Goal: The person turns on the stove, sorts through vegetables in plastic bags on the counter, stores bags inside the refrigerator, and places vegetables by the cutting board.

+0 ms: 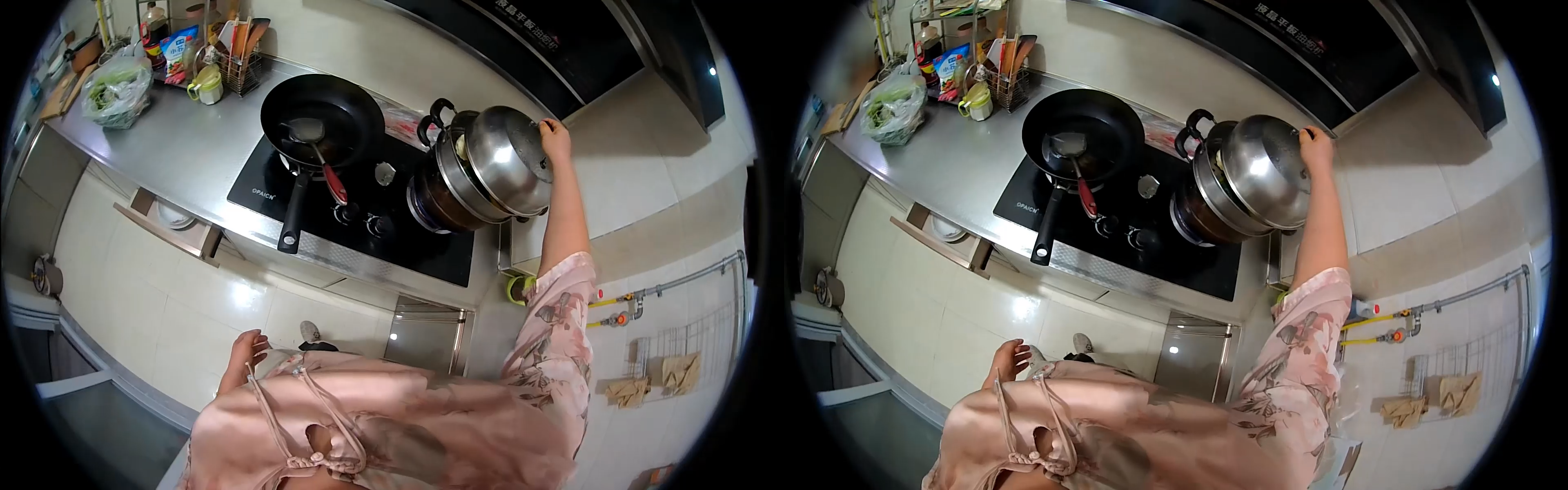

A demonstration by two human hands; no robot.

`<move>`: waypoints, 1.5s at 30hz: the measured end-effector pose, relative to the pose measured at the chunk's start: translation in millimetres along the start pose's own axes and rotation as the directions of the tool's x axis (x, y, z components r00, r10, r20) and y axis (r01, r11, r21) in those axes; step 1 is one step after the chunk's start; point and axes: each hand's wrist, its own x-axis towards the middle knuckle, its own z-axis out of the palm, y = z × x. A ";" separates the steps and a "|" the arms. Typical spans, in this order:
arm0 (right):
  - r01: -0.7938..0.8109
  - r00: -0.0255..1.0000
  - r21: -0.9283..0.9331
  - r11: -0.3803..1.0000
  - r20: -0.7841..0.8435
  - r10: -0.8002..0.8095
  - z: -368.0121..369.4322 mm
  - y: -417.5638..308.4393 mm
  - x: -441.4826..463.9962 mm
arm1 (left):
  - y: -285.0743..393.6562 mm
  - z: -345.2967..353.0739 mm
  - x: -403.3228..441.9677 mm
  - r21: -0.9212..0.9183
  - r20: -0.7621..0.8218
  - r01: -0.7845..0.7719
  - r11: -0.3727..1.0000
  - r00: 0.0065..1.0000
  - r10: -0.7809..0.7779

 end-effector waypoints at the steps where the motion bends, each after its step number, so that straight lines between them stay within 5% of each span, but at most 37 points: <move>1: 0.012 1.000 -0.020 1.000 -0.006 -0.012 6.5 -3.0 -0.7 | 1.1 2.7 -6.6 -0.012 -0.001 -0.005 1.000 1.000 0.005; 14: -0.026 0.998 0.049 0.998 0.052 0.024 39.2 7.3 0.7 | 31.4 22.2 -13.0 0.022 -0.021 -0.135 0.991 0.991 0.135; 36: -0.004 0.997 -0.006 1.000 0.072 0.005 35.0 -7.0 -9.0 | 10.9 3.4 -15.0 0.018 -0.048 -0.111 0.994 0.993 0.111; 39: -0.032 0.999 -0.171 0.985 -0.032 0.027 32.6 -16.5 -16.5 | 10.1 2.4 -14.5 0.003 -0.036 -0.120 0.993 0.992 0.120; 41: 0.069 0.957 -0.316 0.946 -0.246 -0.152 15.1 -45.7 -43.6 | 5.0 -2.4 -9.2 -0.014 -0.054 -0.114 0.993 0.992 0.113; 45: 0.365 0.901 0.102 0.925 -0.287 -0.324 6.8 -87.4 -143.1 | -13.1 -19.9 1.3 -0.075 -0.115 -0.082 0.994 0.991 0.073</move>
